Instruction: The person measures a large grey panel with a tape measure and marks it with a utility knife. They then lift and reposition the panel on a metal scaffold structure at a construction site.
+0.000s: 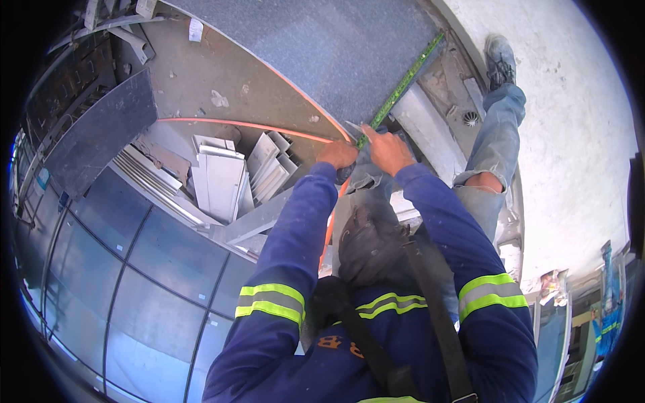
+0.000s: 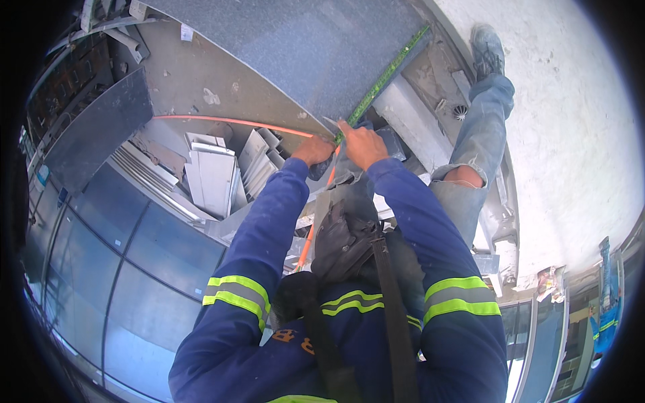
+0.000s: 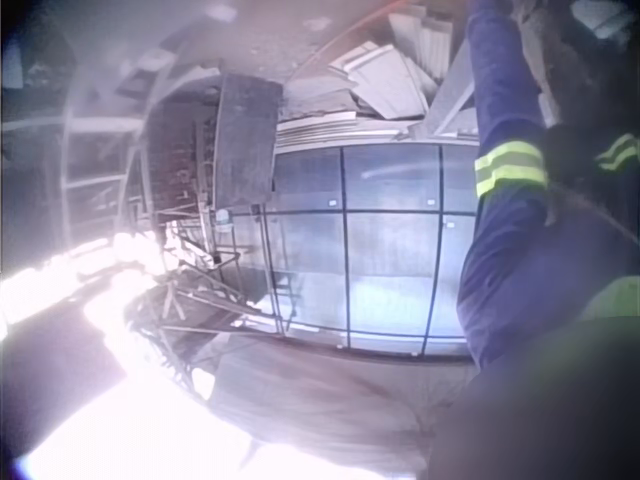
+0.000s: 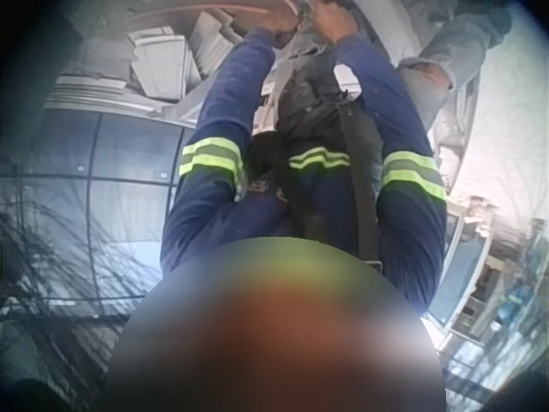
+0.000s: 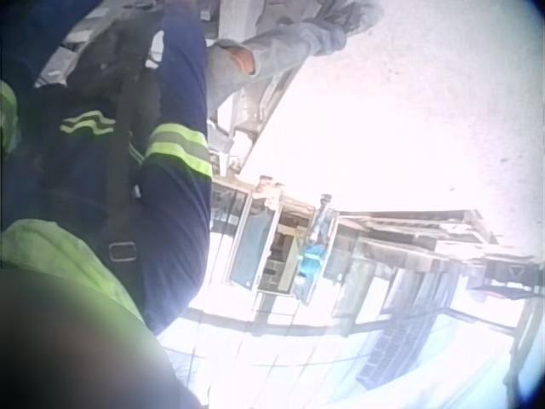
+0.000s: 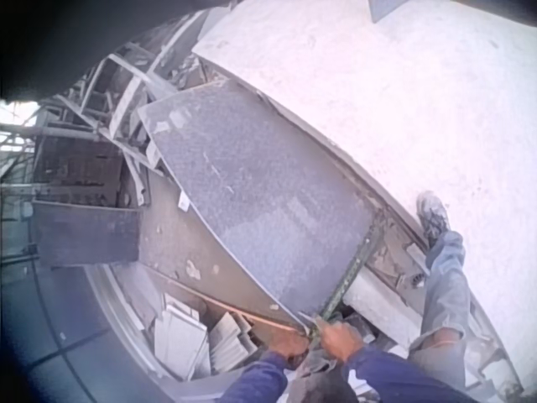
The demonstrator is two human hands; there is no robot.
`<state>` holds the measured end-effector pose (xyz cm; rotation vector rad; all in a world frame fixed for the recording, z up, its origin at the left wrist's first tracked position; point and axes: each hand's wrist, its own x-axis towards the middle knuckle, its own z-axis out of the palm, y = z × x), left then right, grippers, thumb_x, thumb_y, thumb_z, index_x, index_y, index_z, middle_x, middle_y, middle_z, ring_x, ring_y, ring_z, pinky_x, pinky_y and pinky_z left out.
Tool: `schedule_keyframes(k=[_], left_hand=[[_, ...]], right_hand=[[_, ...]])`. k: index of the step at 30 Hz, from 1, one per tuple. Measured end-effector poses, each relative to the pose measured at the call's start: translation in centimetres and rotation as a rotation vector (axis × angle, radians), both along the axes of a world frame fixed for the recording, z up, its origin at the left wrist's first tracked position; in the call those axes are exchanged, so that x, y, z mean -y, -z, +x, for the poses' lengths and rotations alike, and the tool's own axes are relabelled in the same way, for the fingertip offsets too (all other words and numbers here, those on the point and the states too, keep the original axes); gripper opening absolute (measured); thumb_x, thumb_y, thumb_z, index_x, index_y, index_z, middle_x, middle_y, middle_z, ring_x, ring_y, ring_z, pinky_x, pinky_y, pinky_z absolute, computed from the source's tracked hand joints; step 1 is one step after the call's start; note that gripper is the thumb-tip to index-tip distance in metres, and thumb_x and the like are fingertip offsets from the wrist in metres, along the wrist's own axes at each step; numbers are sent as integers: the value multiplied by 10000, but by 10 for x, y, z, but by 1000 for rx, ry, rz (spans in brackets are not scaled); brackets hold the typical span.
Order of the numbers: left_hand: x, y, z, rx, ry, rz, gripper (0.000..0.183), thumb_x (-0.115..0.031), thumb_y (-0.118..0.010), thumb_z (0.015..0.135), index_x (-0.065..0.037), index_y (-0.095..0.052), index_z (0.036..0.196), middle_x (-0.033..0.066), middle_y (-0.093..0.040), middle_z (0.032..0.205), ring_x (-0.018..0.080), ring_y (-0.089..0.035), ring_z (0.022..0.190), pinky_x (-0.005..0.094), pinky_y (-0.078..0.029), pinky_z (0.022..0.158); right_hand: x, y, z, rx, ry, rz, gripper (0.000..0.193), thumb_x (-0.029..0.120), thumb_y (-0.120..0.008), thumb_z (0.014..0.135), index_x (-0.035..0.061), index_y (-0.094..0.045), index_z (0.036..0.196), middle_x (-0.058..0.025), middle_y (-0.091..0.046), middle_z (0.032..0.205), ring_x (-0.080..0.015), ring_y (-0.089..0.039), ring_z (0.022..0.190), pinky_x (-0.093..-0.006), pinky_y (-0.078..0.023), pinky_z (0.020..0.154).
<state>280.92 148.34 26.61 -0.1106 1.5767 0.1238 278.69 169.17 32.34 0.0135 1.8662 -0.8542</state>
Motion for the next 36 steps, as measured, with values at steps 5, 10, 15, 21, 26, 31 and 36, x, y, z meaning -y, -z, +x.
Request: schedule_keyframes(k=[5, 10, 15, 21, 26, 31, 36], left_hand=[[10, 14, 8, 9, 63, 54, 501, -340, -513, 939, -91, -719, 1323, 224, -634, 1426, 409, -612, 1316, 473, -488, 1102], [26, 25, 21, -16, 13, -44, 508, -379, -566, 910, -83, -742, 1284, 240, -643, 1405, 416, -621, 1301, 478, -492, 1094], [6, 11, -5, 7, -23, -38, 500, -397, -605, 883, -91, -765, 1244, 257, -655, 1377, 430, -631, 1282, 485, -493, 1088], [-14, -20, -28, 26, -76, -76, 497, -386, -595, 890, -71, -762, 1237, 267, -658, 1366, 437, -636, 1271, 488, -492, 1082], [-7, -11, -18, 34, -95, -59, 529, -389, -566, 917, -17, -740, 1250, 276, -651, 1372, 434, -628, 1285, 489, -488, 1090], [-5, -5, -14, 15, -64, -43, 535, -362, -542, 932, -5, -718, 1289, 270, -637, 1400, 423, -618, 1307, 487, -488, 1092], [-1, -3, -12, 25, -83, -64, 534, -344, -533, 932, -7, -708, 1307, 267, -631, 1411, 419, -613, 1315, 477, -484, 1099]], right_hand=[[0, 3, 4, -2, 7, 3, 586, 72, -565, 936, 160, -512, 1513, -245, -749, 1037, -442, -726, 1009, -566, -574, 874], [1, -8, 0, -5, -19, 0, 547, 82, -563, 946, 148, -526, 1487, -242, -751, 1026, -444, -729, 1000, -565, -579, 861], [-4, 2, 9, -19, 10, 17, 511, 93, -560, 954, 143, -541, 1462, -244, -751, 1012, -454, -730, 983, -570, -582, 842], [-10, 9, 3, -40, 9, -5, 528, 73, -554, 946, 180, -572, 1463, -261, -744, 1027, -465, -722, 984, -576, -573, 858], [-10, 6, -11, 7, 1, 5, 561, 62, -561, 941, 194, -559, 1486, -236, -748, 1082, -433, -721, 1053, -553, -574, 904], [-9, 5, -7, 3, -27, -1, 585, 59, -565, 932, 192, -535, 1501, -238, -747, 1098, -437, -718, 1060, -554, -573, 901], [-8, 2, -10, 26, -38, 15, 587, 70, -583, 925, 182, -532, 1499, -241, -747, 1087, -440, -718, 1052, -557, -570, 900]])
